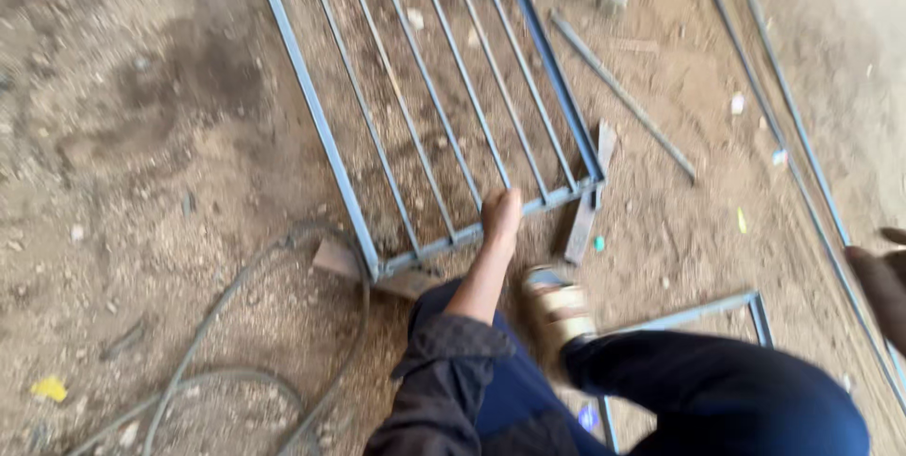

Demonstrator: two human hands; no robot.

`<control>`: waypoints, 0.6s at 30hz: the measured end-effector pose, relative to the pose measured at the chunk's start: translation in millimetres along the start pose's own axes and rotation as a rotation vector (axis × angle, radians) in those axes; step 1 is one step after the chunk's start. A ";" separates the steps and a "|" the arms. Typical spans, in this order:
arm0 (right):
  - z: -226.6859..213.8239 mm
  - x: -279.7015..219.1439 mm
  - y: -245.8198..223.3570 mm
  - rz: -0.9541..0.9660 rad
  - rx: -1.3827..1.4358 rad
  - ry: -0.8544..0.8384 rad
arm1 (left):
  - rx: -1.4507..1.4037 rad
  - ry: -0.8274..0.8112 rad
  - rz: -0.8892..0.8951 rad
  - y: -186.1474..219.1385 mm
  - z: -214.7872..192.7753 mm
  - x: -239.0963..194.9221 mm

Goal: The person measures and aligns a metal bar on a metal frame using a tape measure, then uses a welding tool to secure the bar to the frame. The person repeatedly measures, adjusts, and welds the metal components together.

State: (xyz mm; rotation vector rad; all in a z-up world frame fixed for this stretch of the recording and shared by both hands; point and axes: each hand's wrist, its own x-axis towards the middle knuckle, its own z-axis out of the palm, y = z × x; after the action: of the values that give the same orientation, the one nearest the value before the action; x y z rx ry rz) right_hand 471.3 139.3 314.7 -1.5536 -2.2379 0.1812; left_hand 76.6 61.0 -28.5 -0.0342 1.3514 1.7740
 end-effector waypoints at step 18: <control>107.0 75.9 -237.9 -0.696 -0.441 -0.432 | -0.344 0.347 0.059 106.8 -135.7 -21.2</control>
State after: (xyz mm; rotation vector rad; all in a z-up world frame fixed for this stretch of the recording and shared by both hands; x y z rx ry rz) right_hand 199.6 134.1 315.8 -0.8571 -3.1838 -0.2163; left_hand -41.5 -61.4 8.5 -0.5148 1.2739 2.1022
